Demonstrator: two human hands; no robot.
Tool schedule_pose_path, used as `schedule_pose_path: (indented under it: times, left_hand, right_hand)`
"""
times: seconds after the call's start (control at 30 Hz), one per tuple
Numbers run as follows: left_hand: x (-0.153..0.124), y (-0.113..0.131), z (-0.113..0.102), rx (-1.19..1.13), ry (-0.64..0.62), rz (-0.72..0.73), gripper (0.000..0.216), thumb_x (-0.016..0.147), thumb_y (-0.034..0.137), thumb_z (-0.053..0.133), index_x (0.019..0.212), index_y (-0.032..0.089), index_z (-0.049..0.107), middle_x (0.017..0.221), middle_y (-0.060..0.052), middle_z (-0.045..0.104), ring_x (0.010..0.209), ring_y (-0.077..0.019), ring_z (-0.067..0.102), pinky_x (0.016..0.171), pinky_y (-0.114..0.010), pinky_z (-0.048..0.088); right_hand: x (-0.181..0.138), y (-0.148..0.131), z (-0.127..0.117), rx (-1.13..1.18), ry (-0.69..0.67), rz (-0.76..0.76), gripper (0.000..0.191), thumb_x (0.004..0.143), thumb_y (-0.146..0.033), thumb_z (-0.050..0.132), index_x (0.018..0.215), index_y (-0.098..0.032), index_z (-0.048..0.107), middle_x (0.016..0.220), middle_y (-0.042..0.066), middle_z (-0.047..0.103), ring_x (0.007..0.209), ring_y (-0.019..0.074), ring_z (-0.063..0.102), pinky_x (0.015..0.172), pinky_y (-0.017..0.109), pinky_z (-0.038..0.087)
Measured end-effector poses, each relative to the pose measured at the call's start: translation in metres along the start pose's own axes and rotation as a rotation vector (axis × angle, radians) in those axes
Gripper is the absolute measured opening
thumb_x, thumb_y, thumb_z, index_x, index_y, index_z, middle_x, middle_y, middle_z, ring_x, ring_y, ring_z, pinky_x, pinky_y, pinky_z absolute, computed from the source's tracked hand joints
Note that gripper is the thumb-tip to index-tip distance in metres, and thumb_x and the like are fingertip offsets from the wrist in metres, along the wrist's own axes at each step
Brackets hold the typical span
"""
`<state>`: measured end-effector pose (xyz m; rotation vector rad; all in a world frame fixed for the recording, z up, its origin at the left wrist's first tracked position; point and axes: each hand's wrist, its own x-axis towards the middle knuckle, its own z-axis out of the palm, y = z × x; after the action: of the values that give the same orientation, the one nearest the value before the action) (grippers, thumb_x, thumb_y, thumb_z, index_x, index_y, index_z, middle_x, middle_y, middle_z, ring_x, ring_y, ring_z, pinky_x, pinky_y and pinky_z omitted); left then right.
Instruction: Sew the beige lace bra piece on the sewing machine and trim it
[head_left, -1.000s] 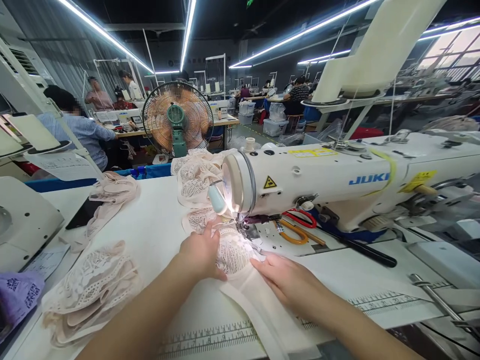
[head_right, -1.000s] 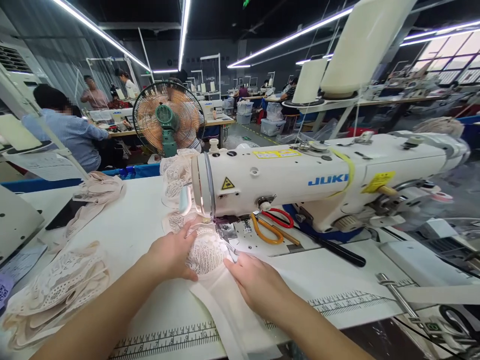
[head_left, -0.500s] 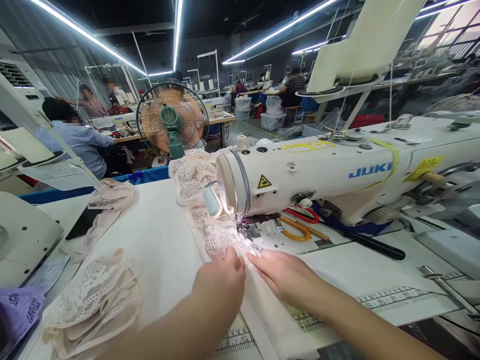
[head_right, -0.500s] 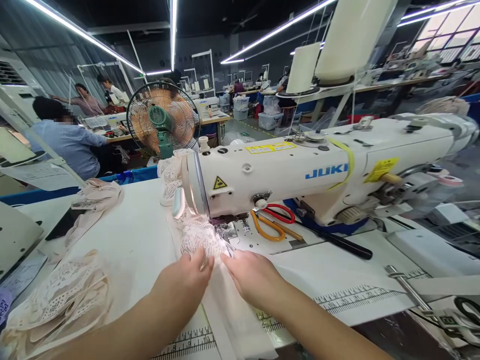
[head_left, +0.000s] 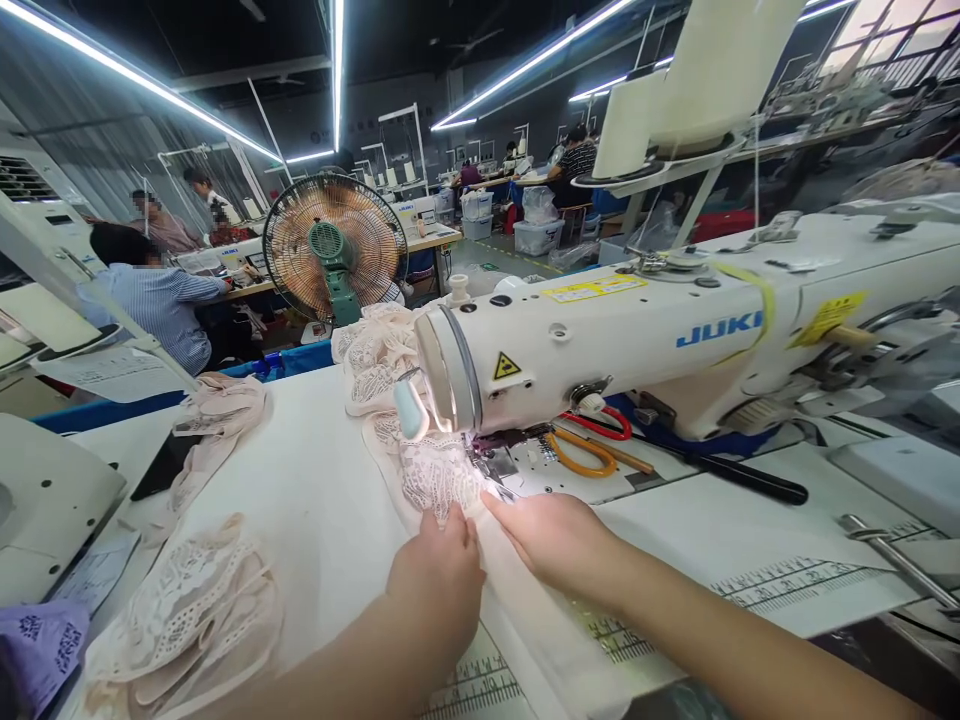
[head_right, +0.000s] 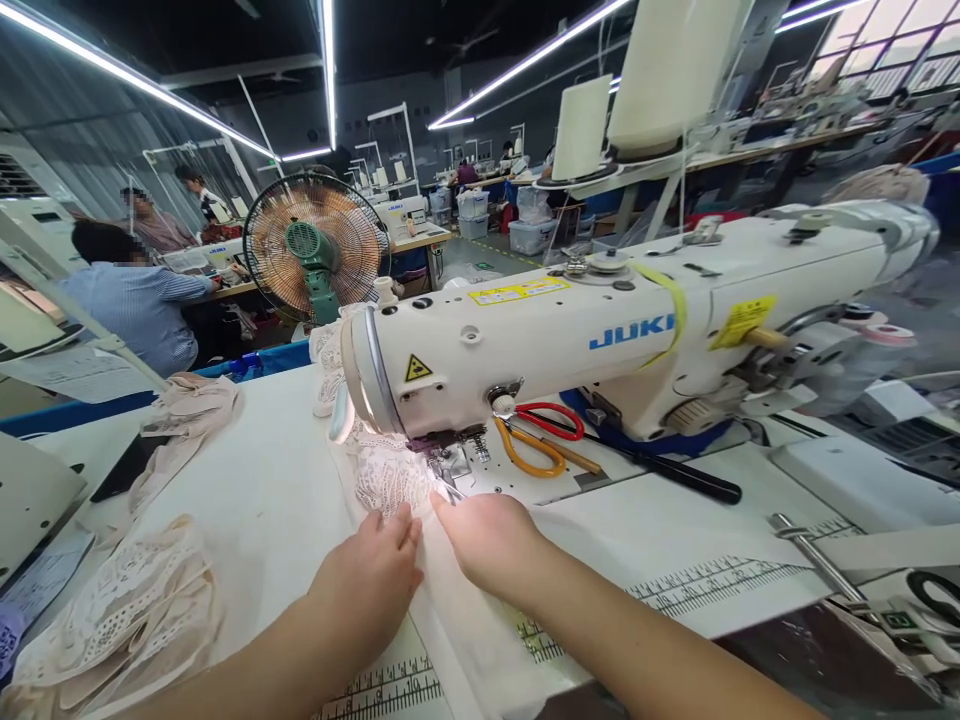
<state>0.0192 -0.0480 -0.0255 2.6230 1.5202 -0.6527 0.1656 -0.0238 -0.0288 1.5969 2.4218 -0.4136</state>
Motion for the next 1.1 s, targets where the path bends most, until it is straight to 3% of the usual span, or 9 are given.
schedule_pose_path:
  times: [0.17, 0.27, 0.4, 0.63, 0.87, 0.97, 1.1]
  left_hand:
    - [0.004, -0.008, -0.003, -0.041, 0.006, -0.003, 0.044, 0.091, 0.021, 0.037, 0.133, 0.012, 0.041, 0.14, -0.014, 0.036, 0.128, -0.031, 0.033, 0.101, -0.043, 0.039]
    - [0.006, -0.014, -0.004, -0.145, 0.024, -0.047, 0.045, 0.09, 0.021, 0.037, 0.134, 0.01, 0.04, 0.142, -0.014, 0.032, 0.13, -0.0323, 0.03, 0.098, -0.042, 0.043]
    - [0.008, -0.019, -0.004, -0.162, 0.078, 0.011, 0.042, 0.09, 0.022, 0.037, 0.13, 0.009, 0.045, 0.139, -0.014, 0.037, 0.128, -0.0298, 0.033, 0.105, -0.041, 0.034]
    - [0.014, -0.026, 0.0, -0.187, 0.083, 0.007, 0.046, 0.091, 0.024, 0.032, 0.133, 0.006, 0.039, 0.143, -0.014, 0.03, 0.132, -0.03, 0.025, 0.109, -0.04, 0.029]
    - [0.019, -0.032, 0.001, -0.203, 0.112, -0.019, 0.046, 0.092, 0.027, 0.034, 0.132, 0.006, 0.04, 0.144, -0.015, 0.029, 0.133, -0.0303, 0.023, 0.108, -0.04, 0.031]
    - [0.018, -0.028, 0.003, -0.179, 0.149, -0.042, 0.048, 0.091, 0.031, 0.035, 0.132, 0.005, 0.04, 0.145, -0.016, 0.026, 0.134, -0.0308, 0.023, 0.105, -0.039, 0.035]
    - [0.012, -0.012, 0.004, -0.045, 0.264, 0.016, 0.042, 0.091, 0.031, 0.036, 0.121, 0.006, 0.052, 0.127, -0.019, 0.048, 0.116, -0.0291, 0.045, 0.088, -0.037, 0.047]
  right_hand:
    - [0.005, -0.01, -0.013, -0.055, -0.087, 0.053, 0.071, 0.076, -0.01, 0.047, 0.142, -0.018, 0.023, 0.087, 0.013, 0.068, 0.074, 0.0267, 0.063, 0.052, 0.029, 0.038]
    - [0.008, -0.011, -0.012, -0.046, -0.1, 0.059, 0.076, 0.072, -0.008, 0.048, 0.143, -0.016, 0.021, 0.084, 0.013, 0.068, 0.073, 0.0273, 0.064, 0.052, 0.031, 0.04]
    - [0.011, -0.011, -0.009, -0.034, -0.097, 0.063, 0.08, 0.069, -0.006, 0.049, 0.143, -0.016, 0.02, 0.084, 0.013, 0.069, 0.072, 0.027, 0.064, 0.055, 0.032, 0.042]
    - [0.009, -0.014, -0.016, -0.004, -0.141, 0.112, 0.086, 0.067, -0.002, 0.049, 0.144, -0.014, 0.012, 0.086, 0.013, 0.069, 0.077, 0.0273, 0.064, 0.057, 0.032, 0.042]
    - [-0.002, -0.005, -0.006, 0.012, -0.103, 0.092, 0.075, 0.071, -0.005, 0.045, 0.142, -0.017, 0.023, 0.089, 0.013, 0.067, 0.077, 0.0265, 0.062, 0.052, 0.029, 0.034]
    - [-0.014, 0.009, 0.011, 0.058, 0.047, 0.001, 0.062, 0.076, -0.01, 0.041, 0.137, -0.021, 0.034, 0.089, 0.01, 0.064, 0.078, 0.0237, 0.059, 0.055, 0.029, 0.033]
    - [-0.036, 0.029, 0.029, 0.096, 0.204, -0.206, 0.041, 0.08, -0.011, 0.038, 0.116, -0.024, 0.052, 0.084, 0.006, 0.056, 0.076, 0.02, 0.051, 0.058, 0.028, 0.033]
